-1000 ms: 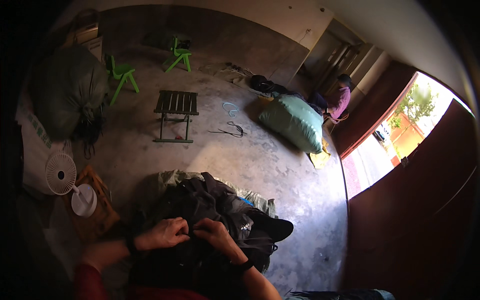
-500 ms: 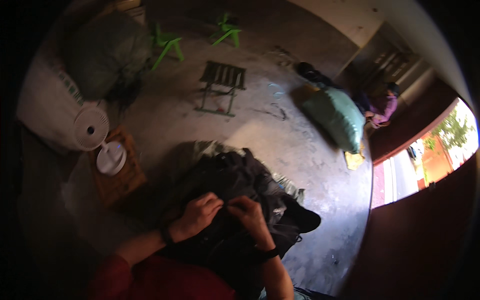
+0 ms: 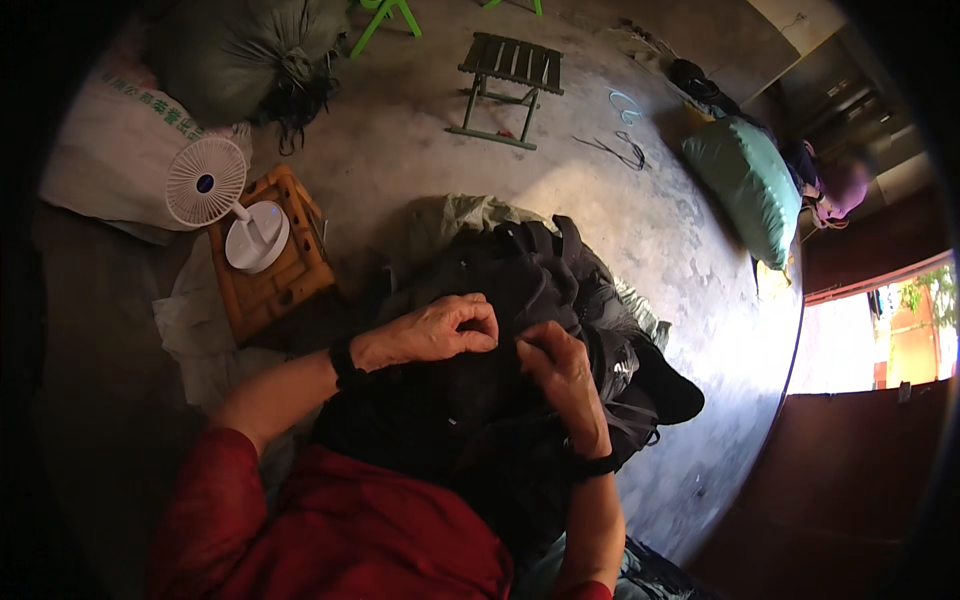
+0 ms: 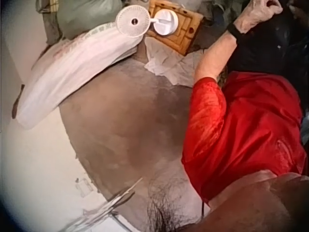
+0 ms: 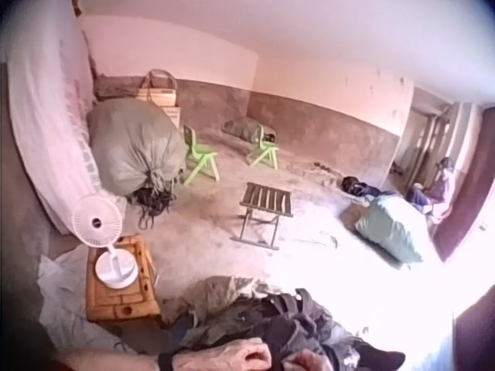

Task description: Thread laces through the eyelets of black athletic shoes.

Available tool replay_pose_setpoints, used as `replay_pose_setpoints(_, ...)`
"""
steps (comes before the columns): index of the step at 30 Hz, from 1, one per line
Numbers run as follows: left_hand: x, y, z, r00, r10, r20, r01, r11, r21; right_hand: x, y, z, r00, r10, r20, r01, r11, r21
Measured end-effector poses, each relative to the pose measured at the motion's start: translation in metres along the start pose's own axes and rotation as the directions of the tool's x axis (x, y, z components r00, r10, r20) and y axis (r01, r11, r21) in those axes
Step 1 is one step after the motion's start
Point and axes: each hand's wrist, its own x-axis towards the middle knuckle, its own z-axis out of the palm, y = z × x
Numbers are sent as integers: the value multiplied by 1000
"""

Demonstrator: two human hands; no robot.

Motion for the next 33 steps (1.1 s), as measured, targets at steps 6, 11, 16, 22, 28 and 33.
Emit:
replay_pose_setpoints(6,6,-2,-7,998,1,64,-1,1000,-3,1,5,3,998,-31,-47,30,999,-12)
replay_pose_setpoints(11,7,3,-9,996,-20,84,19,1000,10,3,9,4,995,-59,-78,59,998,-8)
replay_pose_setpoints(16,8,-3,-2,998,48,35,-52,991,123,-1,5,4,998,-6,-55,9,998,61)
replay_pose_setpoints(22,1,5,41,924,243,-294,-118,915,387,-20,7,-21,972,232,-41,-162,786,597)
replay_pose_setpoints(28,3,-7,48,802,424,-421,-248,878,410,-29,-28,-41,916,1,-400,-73,984,-164)
replay_pose_setpoints(33,-11,-5,40,827,388,-406,-228,893,389,-56,-107,-200,956,-79,-283,-36,925,-379)
